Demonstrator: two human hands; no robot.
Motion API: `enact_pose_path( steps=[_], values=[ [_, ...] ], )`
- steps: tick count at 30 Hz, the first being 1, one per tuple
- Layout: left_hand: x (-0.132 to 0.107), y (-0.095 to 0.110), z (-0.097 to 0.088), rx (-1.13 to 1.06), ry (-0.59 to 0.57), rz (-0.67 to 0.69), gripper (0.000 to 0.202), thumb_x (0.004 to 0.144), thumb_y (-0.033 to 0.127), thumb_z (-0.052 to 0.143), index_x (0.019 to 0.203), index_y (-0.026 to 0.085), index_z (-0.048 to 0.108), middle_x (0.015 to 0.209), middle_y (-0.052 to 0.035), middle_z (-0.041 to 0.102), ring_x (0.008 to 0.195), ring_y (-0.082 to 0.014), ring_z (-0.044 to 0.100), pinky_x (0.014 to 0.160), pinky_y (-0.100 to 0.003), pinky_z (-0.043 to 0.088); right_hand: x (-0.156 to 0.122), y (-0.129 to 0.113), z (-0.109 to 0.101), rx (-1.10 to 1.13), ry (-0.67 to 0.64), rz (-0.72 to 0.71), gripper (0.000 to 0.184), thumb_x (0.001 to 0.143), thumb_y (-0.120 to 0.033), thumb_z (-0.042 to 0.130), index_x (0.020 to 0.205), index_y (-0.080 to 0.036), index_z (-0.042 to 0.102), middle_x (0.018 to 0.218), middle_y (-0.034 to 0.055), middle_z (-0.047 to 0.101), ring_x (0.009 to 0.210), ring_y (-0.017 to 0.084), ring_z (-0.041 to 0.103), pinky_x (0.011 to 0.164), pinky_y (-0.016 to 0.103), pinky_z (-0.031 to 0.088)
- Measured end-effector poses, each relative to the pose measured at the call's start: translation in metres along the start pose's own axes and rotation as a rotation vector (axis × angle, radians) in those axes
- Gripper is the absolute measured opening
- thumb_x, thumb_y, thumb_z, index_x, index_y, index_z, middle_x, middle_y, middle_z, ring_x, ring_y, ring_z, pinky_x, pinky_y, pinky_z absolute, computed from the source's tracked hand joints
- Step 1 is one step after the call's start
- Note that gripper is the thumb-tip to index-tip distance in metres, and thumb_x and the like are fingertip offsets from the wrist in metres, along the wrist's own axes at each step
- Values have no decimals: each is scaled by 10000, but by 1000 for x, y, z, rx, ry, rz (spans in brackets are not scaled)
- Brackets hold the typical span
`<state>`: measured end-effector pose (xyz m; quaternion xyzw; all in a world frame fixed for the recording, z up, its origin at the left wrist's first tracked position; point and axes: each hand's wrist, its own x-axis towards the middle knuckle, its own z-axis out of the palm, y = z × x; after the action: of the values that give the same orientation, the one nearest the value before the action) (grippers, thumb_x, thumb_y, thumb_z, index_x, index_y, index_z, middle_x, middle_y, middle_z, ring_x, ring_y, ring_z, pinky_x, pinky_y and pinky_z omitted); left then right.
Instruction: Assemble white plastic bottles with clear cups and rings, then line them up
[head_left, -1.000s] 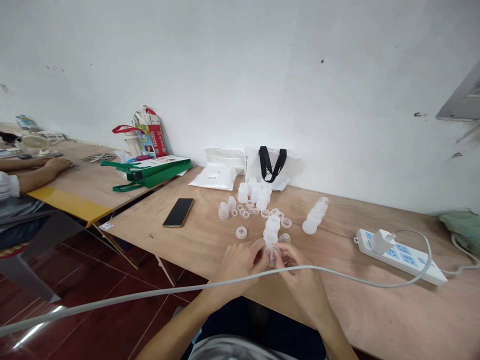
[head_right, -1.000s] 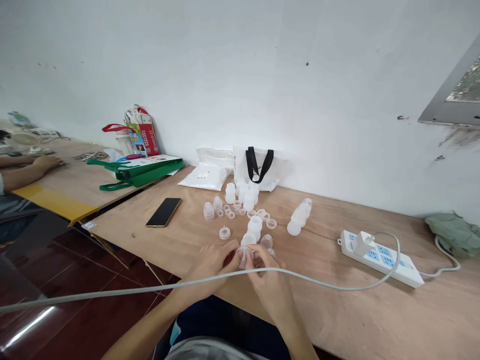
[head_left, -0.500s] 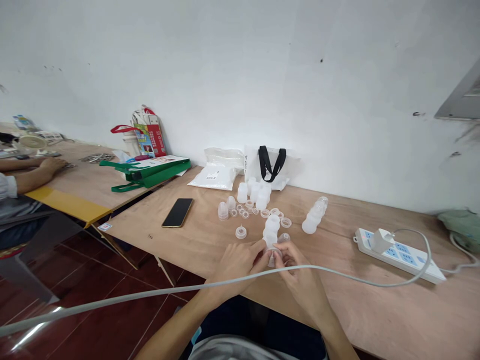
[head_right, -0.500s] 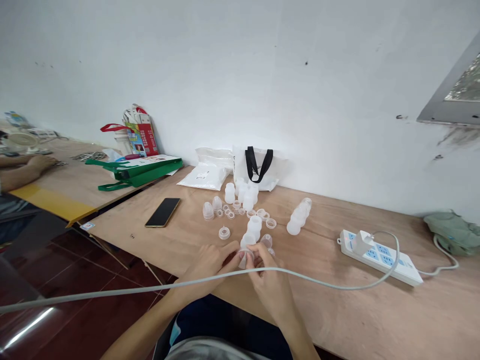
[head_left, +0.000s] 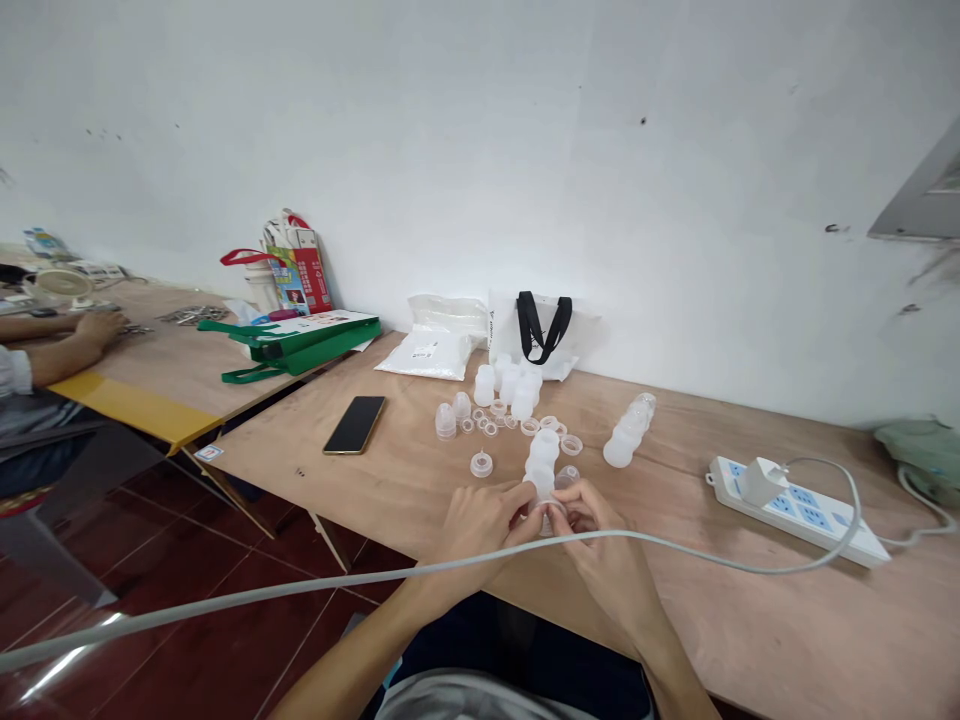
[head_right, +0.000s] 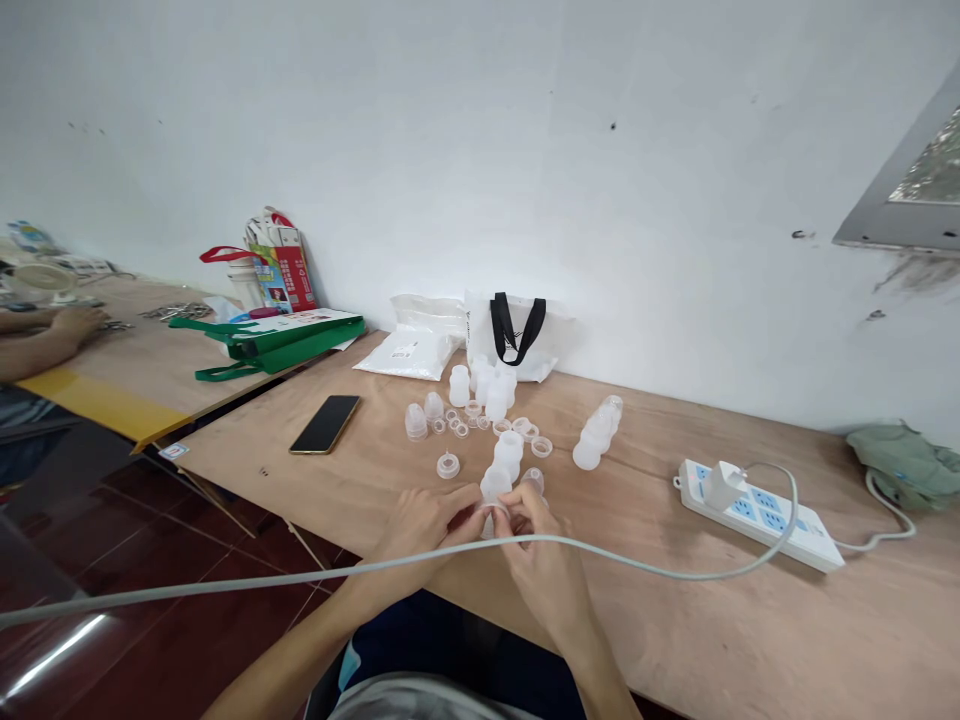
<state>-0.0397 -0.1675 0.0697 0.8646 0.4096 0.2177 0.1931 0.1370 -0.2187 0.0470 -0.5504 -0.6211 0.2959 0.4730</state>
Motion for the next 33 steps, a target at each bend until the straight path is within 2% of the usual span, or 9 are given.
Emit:
enact_pose_path(
  steps=[6,9,13,16,20,23,26,30,33],
  values=[
    [2,2,3,-20,23,-30,310,1014,379,517,770,194,571,714,26,652,620,-128,533,588,-260,248,2,-2,4,6,58,19,304,954,-544,590,883,-251,550,776,9,689,663,178,663,609,278,515],
    [0,3,0,-39,22,-26,348,1049,422,451,810,200,571,718,30,647,604,-129,525,586,-265,251,3,-3,2,40,31,7,275,959,-525,595,939,-251,593,827,13,696,677,166,652,616,272,521],
    [-1,0,-5,-16,-6,4,385,1093,440,330,938,214,600,754,16,656,629,-151,556,576,-285,241,4,-3,-3,109,-36,43,315,964,-550,581,1079,-261,635,905,35,704,662,164,625,523,256,506],
    [-1,-1,-6,11,-22,38,390,1104,434,296,1011,217,606,789,6,665,658,-165,575,571,-292,232,4,-3,-2,129,-29,77,339,965,-574,569,1070,-261,644,929,47,708,637,160,610,482,252,501],
    [1,-1,-4,-16,-4,26,377,1091,442,351,965,215,625,746,19,647,629,-151,554,574,-274,251,4,-2,3,126,-32,115,352,980,-587,536,1091,-267,629,918,37,716,569,138,575,473,252,500],
    [3,0,-3,-25,14,2,369,1069,446,415,897,213,643,710,27,634,598,-135,529,578,-264,255,3,1,6,130,-38,100,368,987,-600,515,1076,-259,619,941,46,725,590,147,604,469,248,488],
    [4,-1,0,13,19,-24,363,1052,431,451,841,203,640,692,23,632,586,-132,521,571,-268,230,3,3,9,105,-26,54,373,999,-605,486,983,-251,602,945,56,734,652,168,642,516,257,502],
    [3,-2,4,41,40,-41,365,1050,444,449,849,208,641,706,15,647,604,-142,545,567,-275,213,3,4,13,58,43,-5,351,1011,-580,481,978,-253,604,978,63,747,802,204,698,711,308,563],
    [1,-1,4,13,60,-55,353,1058,455,429,893,218,632,730,18,662,627,-149,568,581,-266,244,3,2,12,63,53,3,342,1007,-567,495,1044,-252,623,1020,66,752,812,207,706,665,297,556]
  ],
)
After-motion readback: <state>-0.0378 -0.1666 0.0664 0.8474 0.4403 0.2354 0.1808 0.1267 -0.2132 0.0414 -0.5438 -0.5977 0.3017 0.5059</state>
